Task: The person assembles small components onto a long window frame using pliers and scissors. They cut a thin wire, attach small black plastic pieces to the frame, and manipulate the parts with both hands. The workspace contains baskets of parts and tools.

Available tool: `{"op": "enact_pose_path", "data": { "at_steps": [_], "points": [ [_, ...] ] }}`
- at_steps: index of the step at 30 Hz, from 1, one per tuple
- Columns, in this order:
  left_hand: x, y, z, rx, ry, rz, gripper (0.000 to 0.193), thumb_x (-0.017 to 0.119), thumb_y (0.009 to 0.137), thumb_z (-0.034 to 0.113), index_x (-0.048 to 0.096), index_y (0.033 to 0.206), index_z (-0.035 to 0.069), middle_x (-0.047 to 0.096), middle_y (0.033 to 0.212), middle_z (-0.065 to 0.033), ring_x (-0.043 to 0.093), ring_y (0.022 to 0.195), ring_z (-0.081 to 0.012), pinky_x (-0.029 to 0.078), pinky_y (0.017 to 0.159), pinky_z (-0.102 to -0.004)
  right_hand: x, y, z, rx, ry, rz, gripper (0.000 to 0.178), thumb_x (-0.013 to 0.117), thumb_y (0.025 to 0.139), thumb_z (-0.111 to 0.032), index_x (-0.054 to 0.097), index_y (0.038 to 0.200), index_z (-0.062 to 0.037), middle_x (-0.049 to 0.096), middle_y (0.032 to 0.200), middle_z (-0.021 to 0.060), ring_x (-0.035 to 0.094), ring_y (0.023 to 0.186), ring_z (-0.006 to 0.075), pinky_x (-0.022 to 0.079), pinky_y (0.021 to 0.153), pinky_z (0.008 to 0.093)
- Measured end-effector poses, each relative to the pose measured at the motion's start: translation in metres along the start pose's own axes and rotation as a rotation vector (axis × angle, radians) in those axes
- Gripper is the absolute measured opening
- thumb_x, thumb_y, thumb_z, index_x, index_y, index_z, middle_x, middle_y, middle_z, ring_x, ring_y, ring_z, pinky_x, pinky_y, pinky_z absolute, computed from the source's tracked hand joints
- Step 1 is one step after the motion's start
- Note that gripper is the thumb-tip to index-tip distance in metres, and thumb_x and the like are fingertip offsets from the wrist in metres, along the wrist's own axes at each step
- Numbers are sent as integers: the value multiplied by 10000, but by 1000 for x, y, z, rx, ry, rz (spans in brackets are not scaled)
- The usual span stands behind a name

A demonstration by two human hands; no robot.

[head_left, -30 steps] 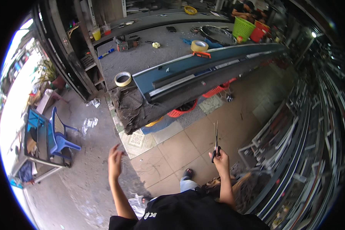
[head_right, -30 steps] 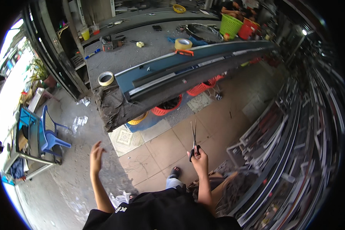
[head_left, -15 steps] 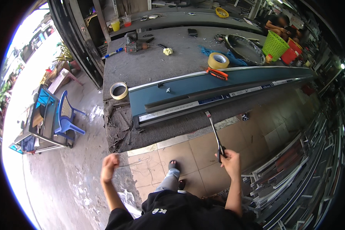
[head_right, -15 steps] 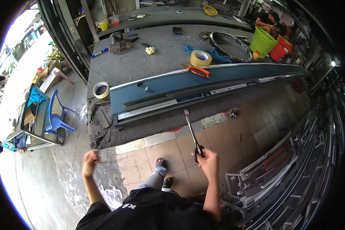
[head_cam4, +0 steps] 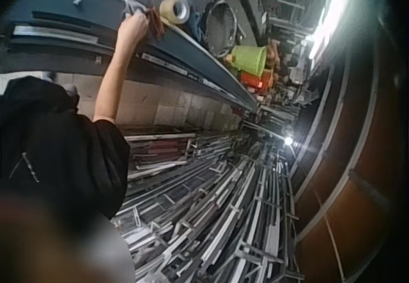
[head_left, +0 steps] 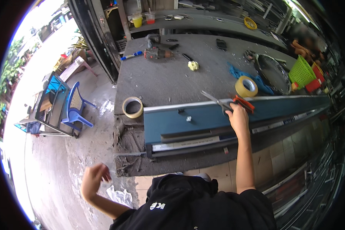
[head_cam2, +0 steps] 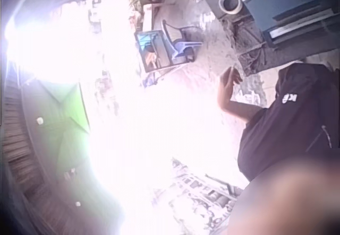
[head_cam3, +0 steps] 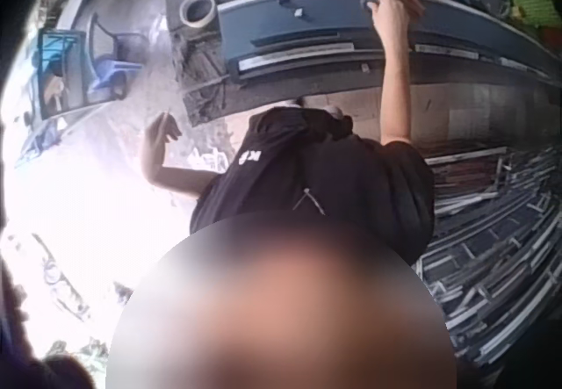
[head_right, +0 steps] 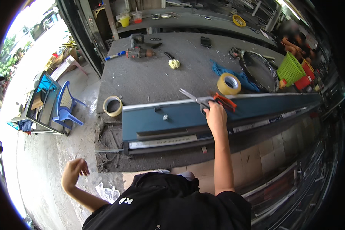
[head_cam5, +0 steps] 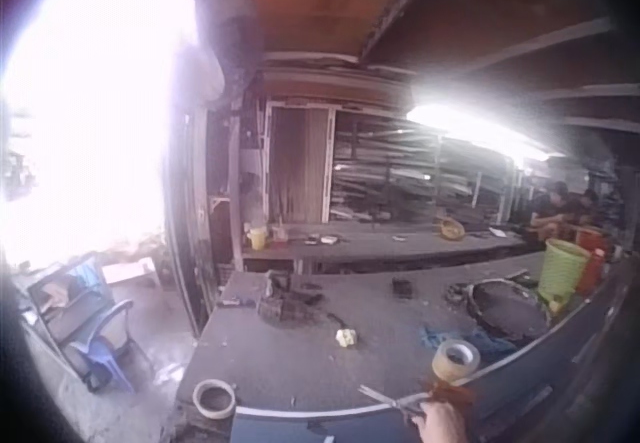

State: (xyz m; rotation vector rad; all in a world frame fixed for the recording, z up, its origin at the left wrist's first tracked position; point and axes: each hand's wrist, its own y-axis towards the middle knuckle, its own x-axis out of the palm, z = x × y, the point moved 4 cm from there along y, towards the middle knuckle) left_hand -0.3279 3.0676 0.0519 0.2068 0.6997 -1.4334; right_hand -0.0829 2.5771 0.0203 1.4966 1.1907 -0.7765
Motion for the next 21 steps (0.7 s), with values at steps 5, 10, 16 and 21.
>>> {"op": "enact_pose_path", "data": {
  "at_steps": [5,10,16,21],
  "points": [
    [43,-5,107,870,-115,-868,216,554,1001,151,702,910,22,700,745,-101,674,608,-248,530,573,-320,5,34,11,122,6,-61,211,727,851,-203,711,844,8,695,911,188,653,892,373,503,750,445],
    [155,52,189,893,-281,-513,179,574,988,158,687,929,33,598,861,-108,636,678,-237,500,558,-358,-17,5,-33,-35,697,-21,182,663,938,-179,717,952,-6,696,853,64,620,771,127,473,654,263],
    [187,82,228,674,68,323,87,667,906,158,712,937,89,488,973,-90,546,593,-162,464,522,-326,-18,-66,-104,-25,1899,-883,808,634,898,-586,458,1423,2,602,1002,41,564,873,106,447,729,253],
    [207,96,223,686,185,288,106,679,868,125,735,955,101,460,1182,-154,462,1006,-246,392,869,-407,0,-61,-98,-30,1973,-697,583,682,933,-370,509,1357,-9,576,1110,43,535,952,108,445,772,258]
  ]
}}
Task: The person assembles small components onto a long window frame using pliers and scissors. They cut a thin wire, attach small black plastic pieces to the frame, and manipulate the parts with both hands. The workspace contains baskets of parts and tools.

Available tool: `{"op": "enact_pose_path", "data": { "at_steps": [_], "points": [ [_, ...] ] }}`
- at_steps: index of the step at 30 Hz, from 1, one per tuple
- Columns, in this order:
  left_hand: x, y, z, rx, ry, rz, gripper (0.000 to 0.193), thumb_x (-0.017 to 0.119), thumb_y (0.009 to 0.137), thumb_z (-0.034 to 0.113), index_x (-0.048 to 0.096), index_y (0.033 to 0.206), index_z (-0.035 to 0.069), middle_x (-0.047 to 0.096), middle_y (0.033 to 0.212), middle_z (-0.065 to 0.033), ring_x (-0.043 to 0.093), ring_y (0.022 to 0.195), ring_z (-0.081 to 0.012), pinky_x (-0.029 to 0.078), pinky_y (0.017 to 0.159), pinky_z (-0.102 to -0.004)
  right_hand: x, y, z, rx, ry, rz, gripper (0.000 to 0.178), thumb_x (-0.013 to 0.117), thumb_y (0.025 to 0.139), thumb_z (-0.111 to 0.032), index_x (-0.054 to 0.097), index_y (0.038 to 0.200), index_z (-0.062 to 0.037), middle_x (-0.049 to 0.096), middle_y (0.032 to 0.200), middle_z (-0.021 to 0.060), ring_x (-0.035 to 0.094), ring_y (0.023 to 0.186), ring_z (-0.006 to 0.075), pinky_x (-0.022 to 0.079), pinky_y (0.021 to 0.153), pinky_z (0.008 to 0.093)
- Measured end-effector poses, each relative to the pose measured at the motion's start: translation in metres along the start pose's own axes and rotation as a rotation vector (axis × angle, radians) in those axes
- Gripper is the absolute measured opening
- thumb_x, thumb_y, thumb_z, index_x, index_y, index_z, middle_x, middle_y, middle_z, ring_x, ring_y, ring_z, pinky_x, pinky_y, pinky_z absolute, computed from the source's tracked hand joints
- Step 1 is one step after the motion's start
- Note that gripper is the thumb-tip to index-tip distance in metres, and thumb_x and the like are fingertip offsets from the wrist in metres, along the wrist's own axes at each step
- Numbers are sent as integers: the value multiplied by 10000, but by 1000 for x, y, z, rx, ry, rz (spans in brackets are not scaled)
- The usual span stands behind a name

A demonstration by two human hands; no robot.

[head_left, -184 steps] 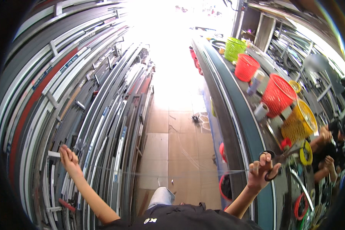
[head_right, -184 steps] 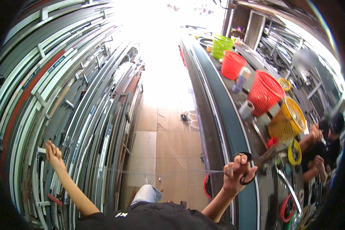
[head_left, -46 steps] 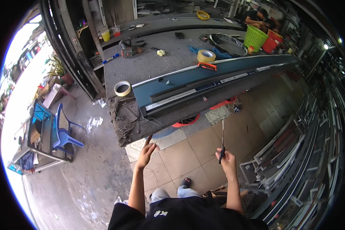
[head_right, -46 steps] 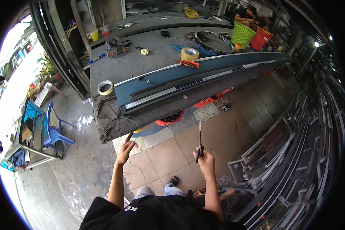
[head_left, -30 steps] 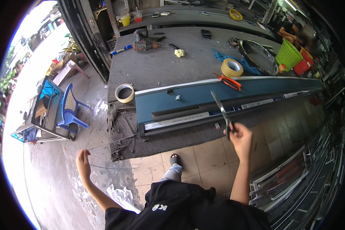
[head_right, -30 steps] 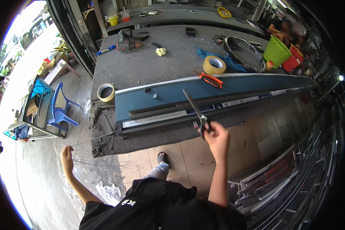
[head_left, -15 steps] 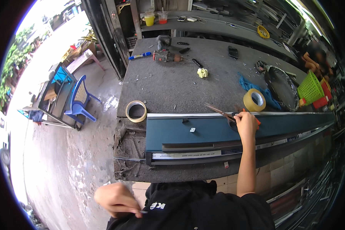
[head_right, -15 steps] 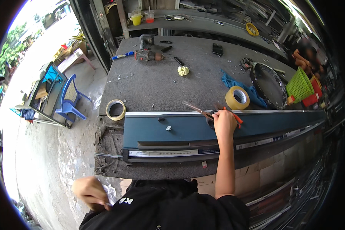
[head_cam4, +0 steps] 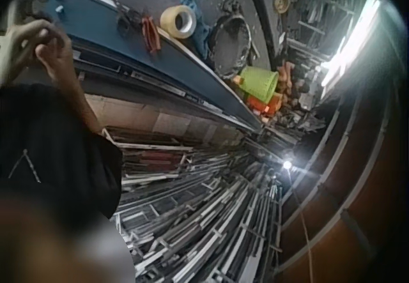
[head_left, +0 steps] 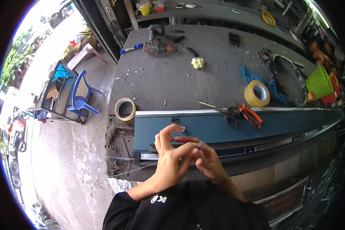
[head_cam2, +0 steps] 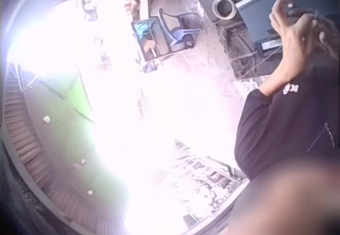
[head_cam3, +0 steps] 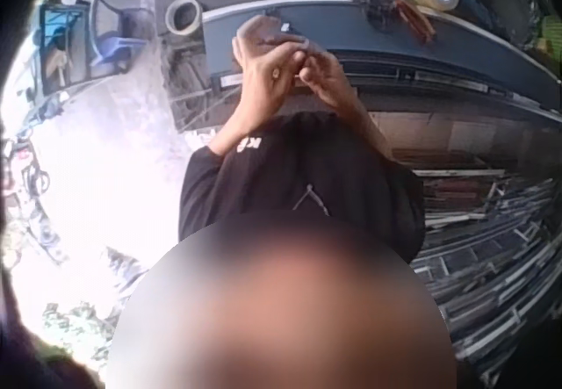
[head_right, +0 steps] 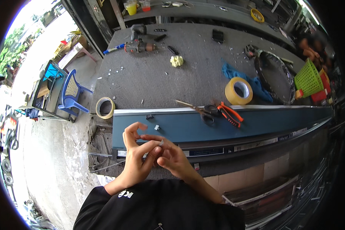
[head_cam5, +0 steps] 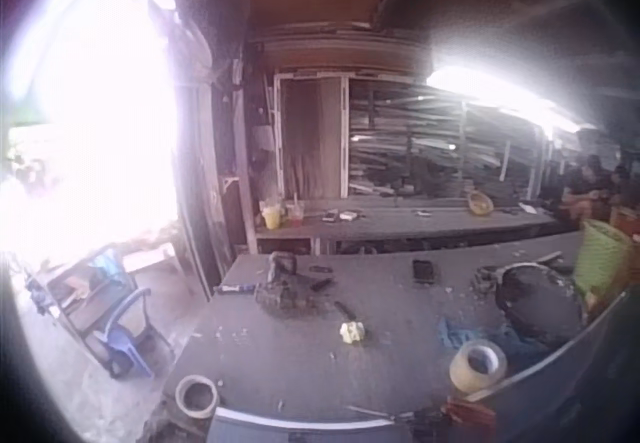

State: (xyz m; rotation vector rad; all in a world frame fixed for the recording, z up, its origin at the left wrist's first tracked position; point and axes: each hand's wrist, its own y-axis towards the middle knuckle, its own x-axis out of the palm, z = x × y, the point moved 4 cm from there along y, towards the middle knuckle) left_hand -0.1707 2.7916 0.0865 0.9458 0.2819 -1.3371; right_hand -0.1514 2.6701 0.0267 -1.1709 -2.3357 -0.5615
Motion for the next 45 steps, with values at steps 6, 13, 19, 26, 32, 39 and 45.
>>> {"op": "enact_pose_path", "data": {
  "at_steps": [6,13,19,26,32,39,45],
  "points": [
    [32,-5,-34,-190,-515,-176,227,570,991,223,740,1002,73,450,1346,-115,393,1174,-230,324,1027,-386,-21,-6,11,122,-63,205,261,663,969,-194,636,1136,4,602,888,-30,508,744,34,420,650,202],
    [37,1,-58,-260,-714,34,212,543,1008,114,726,1009,8,612,1110,-121,607,971,-177,483,815,-279,-33,-20,10,71,-324,472,122,656,962,-94,700,973,18,574,736,-64,459,662,-4,343,594,163],
    [20,22,-104,-182,63,133,142,629,928,104,734,1017,70,672,967,-90,661,870,-275,509,778,-354,-42,-28,9,-43,-337,562,100,656,950,-61,707,954,25,566,699,-66,426,629,-14,319,566,159],
    [39,44,-121,-131,185,-136,212,730,850,220,758,1023,100,674,958,-62,667,875,-267,517,775,-374,-44,-25,10,-10,-334,604,115,676,927,-50,720,981,41,556,665,-48,394,561,-2,283,507,177],
    [42,44,-126,-61,139,-90,143,741,831,140,760,950,63,682,952,-64,671,869,-265,521,778,-367,-44,-25,7,-12,-360,604,88,690,920,-49,732,951,22,617,709,-34,455,607,14,370,586,170],
    [42,41,-130,-46,128,-151,219,759,786,72,743,1003,44,699,963,-99,684,865,-252,535,785,-332,-42,-24,2,-146,-524,523,90,716,896,-89,740,950,-21,625,833,-1,513,779,62,406,719,225],
    [41,40,-129,-263,-401,-210,284,775,805,46,729,1083,12,703,915,-71,674,857,-154,534,785,-275,-39,-23,-2,-151,-475,521,55,709,880,-49,717,906,0,617,960,55,554,856,98,441,788,249]
  ]
}}
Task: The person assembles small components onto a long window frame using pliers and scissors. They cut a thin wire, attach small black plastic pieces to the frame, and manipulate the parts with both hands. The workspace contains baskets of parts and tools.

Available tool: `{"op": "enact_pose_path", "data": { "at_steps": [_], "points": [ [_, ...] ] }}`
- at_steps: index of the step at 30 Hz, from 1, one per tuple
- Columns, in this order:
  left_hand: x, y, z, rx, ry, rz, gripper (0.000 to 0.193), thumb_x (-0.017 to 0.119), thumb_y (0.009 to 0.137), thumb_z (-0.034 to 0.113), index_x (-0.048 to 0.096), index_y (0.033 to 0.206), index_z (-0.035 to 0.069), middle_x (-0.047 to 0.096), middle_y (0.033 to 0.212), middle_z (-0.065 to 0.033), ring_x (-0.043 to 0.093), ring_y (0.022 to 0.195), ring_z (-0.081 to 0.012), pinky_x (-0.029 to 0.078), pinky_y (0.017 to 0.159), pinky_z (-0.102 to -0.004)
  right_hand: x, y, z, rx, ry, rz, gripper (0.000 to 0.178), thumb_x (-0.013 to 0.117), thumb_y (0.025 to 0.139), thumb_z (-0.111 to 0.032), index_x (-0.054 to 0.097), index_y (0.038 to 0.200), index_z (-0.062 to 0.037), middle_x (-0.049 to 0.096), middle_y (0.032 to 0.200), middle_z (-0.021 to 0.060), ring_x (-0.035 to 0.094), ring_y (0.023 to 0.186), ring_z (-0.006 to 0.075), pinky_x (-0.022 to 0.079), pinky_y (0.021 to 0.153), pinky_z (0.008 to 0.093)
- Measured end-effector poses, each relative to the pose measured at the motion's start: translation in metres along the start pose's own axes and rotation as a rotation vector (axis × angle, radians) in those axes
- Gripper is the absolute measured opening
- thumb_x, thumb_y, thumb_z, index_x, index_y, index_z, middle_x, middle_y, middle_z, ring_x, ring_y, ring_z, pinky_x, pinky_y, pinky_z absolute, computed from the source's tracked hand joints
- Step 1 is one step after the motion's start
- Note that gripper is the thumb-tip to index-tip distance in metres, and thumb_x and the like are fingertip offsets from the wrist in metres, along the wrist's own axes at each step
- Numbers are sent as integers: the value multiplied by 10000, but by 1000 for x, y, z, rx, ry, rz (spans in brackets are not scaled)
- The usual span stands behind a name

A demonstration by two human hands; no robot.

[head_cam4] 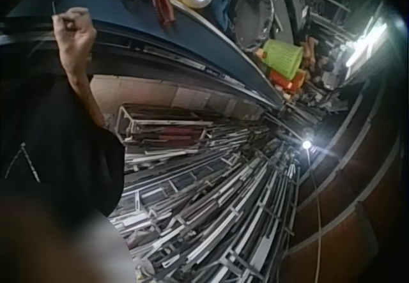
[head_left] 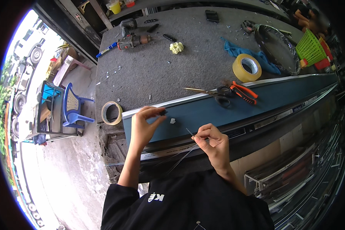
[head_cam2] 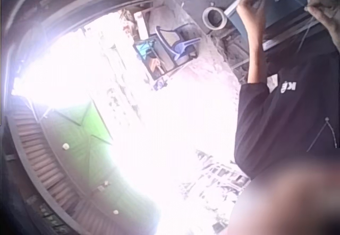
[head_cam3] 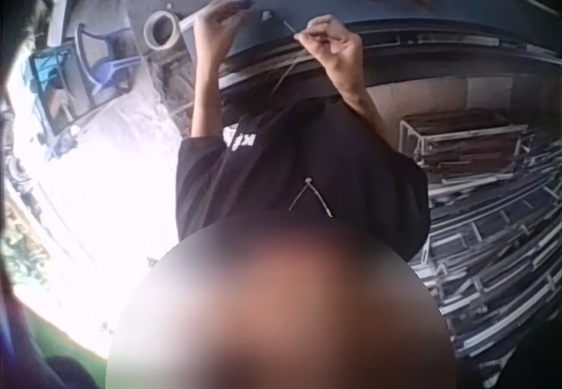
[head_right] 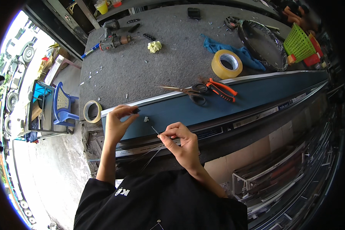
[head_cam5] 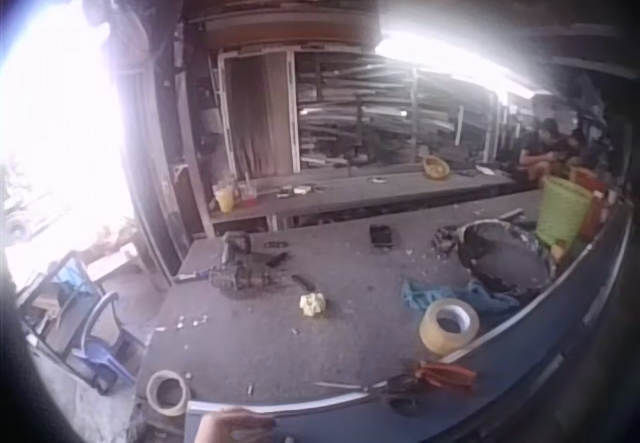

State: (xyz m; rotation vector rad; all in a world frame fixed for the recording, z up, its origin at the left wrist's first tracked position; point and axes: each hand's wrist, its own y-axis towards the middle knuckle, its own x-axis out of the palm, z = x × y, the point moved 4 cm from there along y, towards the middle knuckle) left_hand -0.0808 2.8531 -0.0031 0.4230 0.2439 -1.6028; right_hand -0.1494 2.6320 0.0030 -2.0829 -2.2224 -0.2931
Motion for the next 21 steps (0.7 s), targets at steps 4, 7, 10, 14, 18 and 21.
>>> {"op": "enact_pose_path", "data": {
  "at_steps": [4,7,10,14,18,21],
  "points": [
    [23,-14,3,-285,-717,-241,250,764,839,14,709,1079,-27,715,1044,-95,677,959,-143,533,893,-259,4,1,-6,-27,29,-17,38,694,877,-17,705,895,14,611,1041,104,588,993,155,464,893,290],
    [43,-25,0,-505,-1099,-400,283,763,837,26,693,1111,0,714,1063,-101,698,978,-197,576,908,-322,7,2,-12,-88,4,-18,37,695,875,-24,698,888,10,613,1090,126,583,1080,183,451,947,314],
    [54,-28,-6,-534,-1246,-468,319,794,813,77,699,1117,55,702,1083,-112,697,993,-233,598,863,-328,9,2,-17,-88,10,-30,29,688,874,-11,679,877,16,606,1132,140,584,1101,190,450,966,323],
    [57,-32,-13,-528,-1338,-481,409,826,783,125,686,1162,62,704,1072,-79,691,1007,-226,591,878,-325,12,0,-19,-61,42,-69,12,662,871,26,661,878,35,583,1150,160,593,1081,199,485,940,330],
    [58,-34,-11,-475,-1401,-490,394,787,808,43,678,1186,54,715,1057,-76,706,954,-193,581,920,-327,15,1,-17,-48,14,-78,9,663,868,29,657,866,35,584,1132,149,598,1063,194,481,943,331],
    [59,-34,-8,-445,-1407,-509,396,787,801,12,678,1181,40,723,1033,-98,712,930,-192,579,910,-321,17,2,-17,-54,-6,-77,16,667,869,27,653,863,33,585,1102,133,597,1031,181,475,932,318]
  ]
}}
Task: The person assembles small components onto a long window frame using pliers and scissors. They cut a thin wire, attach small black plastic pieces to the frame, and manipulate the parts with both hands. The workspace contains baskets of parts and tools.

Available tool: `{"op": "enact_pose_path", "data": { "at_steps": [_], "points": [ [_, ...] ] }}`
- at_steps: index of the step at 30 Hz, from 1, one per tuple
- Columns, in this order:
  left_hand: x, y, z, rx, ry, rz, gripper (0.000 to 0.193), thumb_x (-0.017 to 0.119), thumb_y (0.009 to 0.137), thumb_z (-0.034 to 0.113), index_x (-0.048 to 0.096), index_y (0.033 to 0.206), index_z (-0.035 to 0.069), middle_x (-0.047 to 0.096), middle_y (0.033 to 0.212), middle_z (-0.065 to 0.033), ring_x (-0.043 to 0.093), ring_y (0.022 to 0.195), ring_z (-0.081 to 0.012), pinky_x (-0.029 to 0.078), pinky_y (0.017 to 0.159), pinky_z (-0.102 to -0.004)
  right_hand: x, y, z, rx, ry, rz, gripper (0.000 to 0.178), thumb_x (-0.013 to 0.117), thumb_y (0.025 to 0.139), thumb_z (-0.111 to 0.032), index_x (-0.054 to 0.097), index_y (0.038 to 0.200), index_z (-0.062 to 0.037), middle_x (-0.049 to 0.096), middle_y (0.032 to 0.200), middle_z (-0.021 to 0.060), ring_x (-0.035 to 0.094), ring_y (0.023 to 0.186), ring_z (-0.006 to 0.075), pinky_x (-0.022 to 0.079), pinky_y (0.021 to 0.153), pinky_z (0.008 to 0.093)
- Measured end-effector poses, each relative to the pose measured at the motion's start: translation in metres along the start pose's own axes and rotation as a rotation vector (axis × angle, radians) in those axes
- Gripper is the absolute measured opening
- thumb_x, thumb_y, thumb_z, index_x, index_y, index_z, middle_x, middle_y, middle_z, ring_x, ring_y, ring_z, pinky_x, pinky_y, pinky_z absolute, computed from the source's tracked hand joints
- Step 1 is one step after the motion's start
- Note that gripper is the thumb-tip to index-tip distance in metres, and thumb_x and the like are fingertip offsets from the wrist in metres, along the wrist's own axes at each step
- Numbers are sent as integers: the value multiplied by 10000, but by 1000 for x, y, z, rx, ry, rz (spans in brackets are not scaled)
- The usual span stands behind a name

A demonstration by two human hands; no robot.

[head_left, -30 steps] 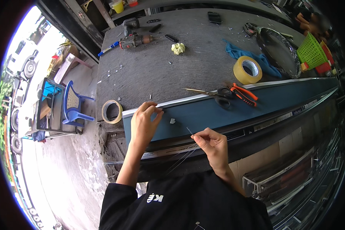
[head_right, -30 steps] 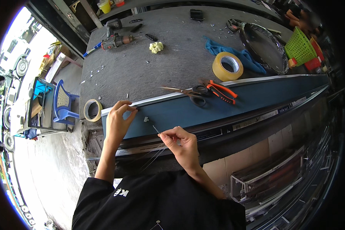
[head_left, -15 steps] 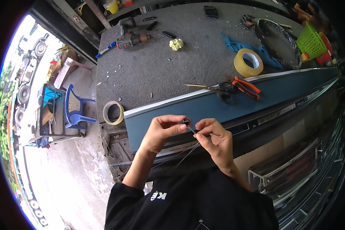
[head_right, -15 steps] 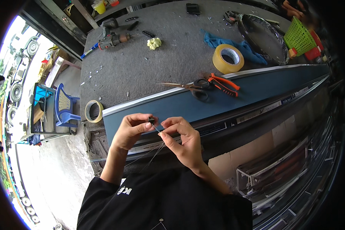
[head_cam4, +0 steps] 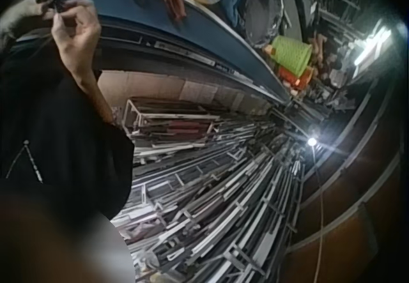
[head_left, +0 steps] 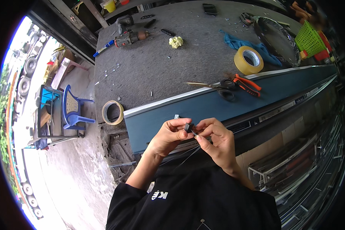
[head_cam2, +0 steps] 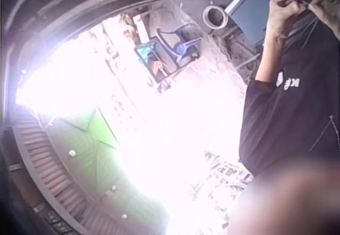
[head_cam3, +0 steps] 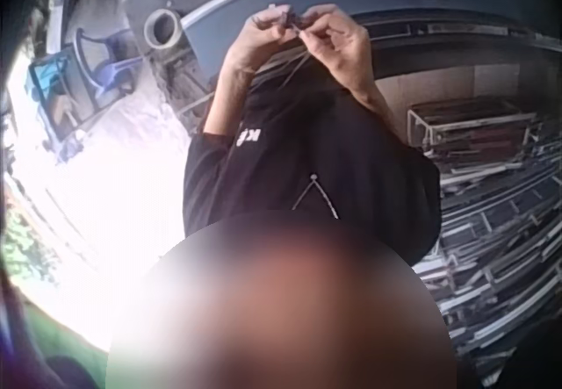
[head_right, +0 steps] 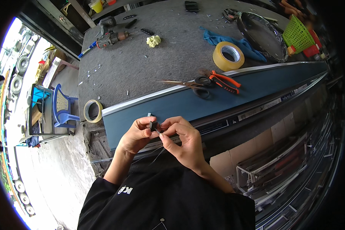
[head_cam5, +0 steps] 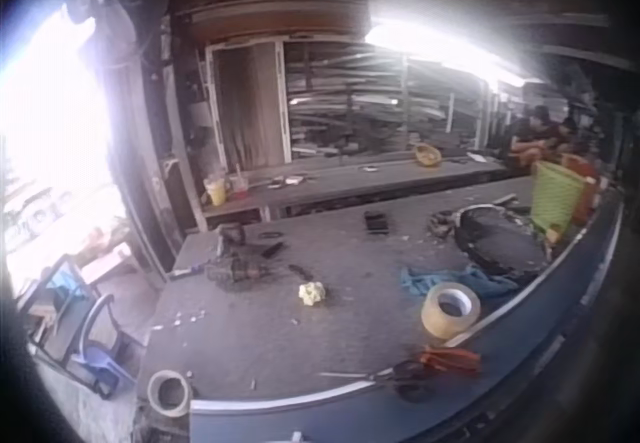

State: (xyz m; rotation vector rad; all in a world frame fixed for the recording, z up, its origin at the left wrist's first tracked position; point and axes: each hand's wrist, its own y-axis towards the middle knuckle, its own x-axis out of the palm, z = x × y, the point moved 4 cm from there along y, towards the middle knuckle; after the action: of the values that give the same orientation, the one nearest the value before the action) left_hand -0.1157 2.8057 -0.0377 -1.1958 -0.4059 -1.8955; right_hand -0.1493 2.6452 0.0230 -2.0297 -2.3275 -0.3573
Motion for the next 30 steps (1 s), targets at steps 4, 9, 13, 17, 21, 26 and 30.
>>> {"op": "enact_pose_path", "data": {
  "at_steps": [4,9,13,17,21,26,30],
  "points": [
    [2,-1,0,13,79,16,388,786,792,-22,676,1164,0,727,1002,-127,717,917,-193,586,877,-316,0,1,0,-6,-23,-1,33,675,873,22,647,858,33,586,1052,107,593,977,158,473,895,291],
    [3,-1,0,47,161,2,387,781,789,-40,670,1159,-27,727,988,-138,720,917,-195,594,850,-311,-1,0,1,14,-33,-4,47,675,871,24,638,843,32,583,1032,100,589,960,156,471,880,286],
    [1,0,-2,35,105,43,391,782,789,-38,671,1164,-23,728,981,-135,723,904,-196,591,859,-310,-2,0,1,12,-36,-18,60,671,873,25,626,834,32,577,1040,104,586,962,157,468,878,284],
    [1,-1,-1,42,97,35,389,780,792,-35,670,1165,-23,729,978,-134,724,902,-196,588,863,-309,-2,1,1,24,-23,-34,66,674,873,23,621,835,33,571,1051,107,581,974,158,465,886,288],
    [1,-1,-1,40,97,32,391,781,793,-32,669,1168,-23,729,981,-136,723,901,-191,587,864,-306,-1,2,1,39,-11,-42,65,680,870,20,625,839,34,568,1048,106,576,979,155,465,889,288],
    [0,-1,-2,31,114,43,399,793,783,-25,673,1163,-25,729,982,-132,717,889,-176,586,862,-297,0,2,-2,11,-32,-54,57,676,876,17,631,844,32,568,1039,102,576,956,147,467,876,281],
    [0,-2,-1,22,118,25,394,804,773,-18,682,1148,-25,728,976,-119,708,878,-161,584,855,-293,0,1,2,57,-9,-40,37,664,880,25,635,859,34,568,1034,99,573,945,136,458,873,269]
  ]
}}
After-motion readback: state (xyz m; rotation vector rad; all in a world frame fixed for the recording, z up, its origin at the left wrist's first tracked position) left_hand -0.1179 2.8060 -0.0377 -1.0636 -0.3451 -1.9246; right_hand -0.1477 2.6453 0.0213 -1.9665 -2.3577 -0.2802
